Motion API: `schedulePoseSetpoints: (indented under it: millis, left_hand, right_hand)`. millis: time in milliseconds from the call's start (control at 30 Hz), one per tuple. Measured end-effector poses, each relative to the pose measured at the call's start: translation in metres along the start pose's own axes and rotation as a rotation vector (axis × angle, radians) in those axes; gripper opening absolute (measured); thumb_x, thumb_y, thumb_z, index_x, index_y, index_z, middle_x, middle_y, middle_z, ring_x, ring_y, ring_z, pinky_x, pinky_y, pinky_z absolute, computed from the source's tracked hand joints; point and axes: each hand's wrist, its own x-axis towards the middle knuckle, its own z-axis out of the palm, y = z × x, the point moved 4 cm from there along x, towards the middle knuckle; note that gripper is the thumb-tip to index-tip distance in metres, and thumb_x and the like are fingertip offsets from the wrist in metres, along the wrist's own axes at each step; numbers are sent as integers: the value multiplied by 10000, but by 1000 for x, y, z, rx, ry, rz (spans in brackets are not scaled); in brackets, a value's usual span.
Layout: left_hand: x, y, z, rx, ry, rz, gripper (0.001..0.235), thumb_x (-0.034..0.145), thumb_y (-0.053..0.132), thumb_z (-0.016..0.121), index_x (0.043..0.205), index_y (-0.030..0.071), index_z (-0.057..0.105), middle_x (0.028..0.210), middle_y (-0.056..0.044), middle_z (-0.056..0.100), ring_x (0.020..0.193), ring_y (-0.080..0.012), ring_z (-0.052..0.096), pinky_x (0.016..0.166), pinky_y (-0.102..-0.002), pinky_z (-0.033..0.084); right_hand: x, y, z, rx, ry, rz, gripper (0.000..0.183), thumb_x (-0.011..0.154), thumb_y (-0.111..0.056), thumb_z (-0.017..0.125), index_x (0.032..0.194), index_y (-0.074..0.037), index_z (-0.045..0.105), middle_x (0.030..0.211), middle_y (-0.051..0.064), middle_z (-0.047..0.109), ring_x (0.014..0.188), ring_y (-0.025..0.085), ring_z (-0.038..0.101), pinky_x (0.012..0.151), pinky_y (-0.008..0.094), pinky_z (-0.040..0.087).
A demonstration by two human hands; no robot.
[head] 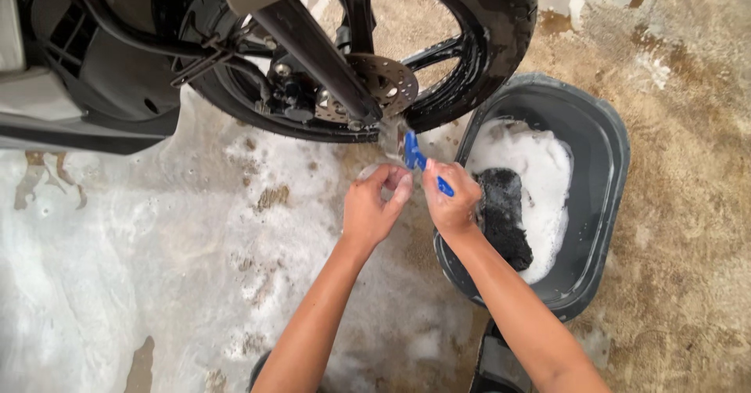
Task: The person scrubs the front wheel and brake disc of a motorcycle using a blue brush and soapy water from a bucket. They repeatedly dip the brush into the bucket to apply soap and scrub various parts of the wheel, including the tire, spokes, and brake caliper.
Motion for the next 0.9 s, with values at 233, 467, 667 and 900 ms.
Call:
schedulePoseSetpoints:
  millis: [233,467,667,900]
  left_hand:
    - [0,-20,-18,337,-198,7,293,836,376,726,998,133,747,758,-101,735,734,-292,729,680,-425,563]
    - [18,23,-64,586,-301,203,347,890,401,674,1086,117,703,719,-139,713,703,-371,697,700,-480,551]
    - [-6,6,-113,738,-330,344,336,897,370,651,1097,100,667,744,-156,705,707,-364,697,737,-484,540]
    - [-13,-26,-113,380,21,136,326,934,397,648,1119,130,682,843,-126,739,744,-344,719,739,-472,547]
  right_hand:
    - [-58,10,52,732,242,1323,112,980,-79,671,1046,12,667,896,159,700,742,230,716,700,358,653]
    - [-87,-3,84,1093,-57,1639,238,988,-115,513,1189,-10,586,1139,151,693,1042,233,709,905,374,587]
    - [-103,-9,129,850,-617,1491,186,1003,-116,560,1178,-62,596,840,71,588,658,171,499,535,318,391]
    - [-103,-19,93,343,-27,1420,228,1054,-228,545,1258,-149,609,751,-33,524,559,79,481,424,310,390]
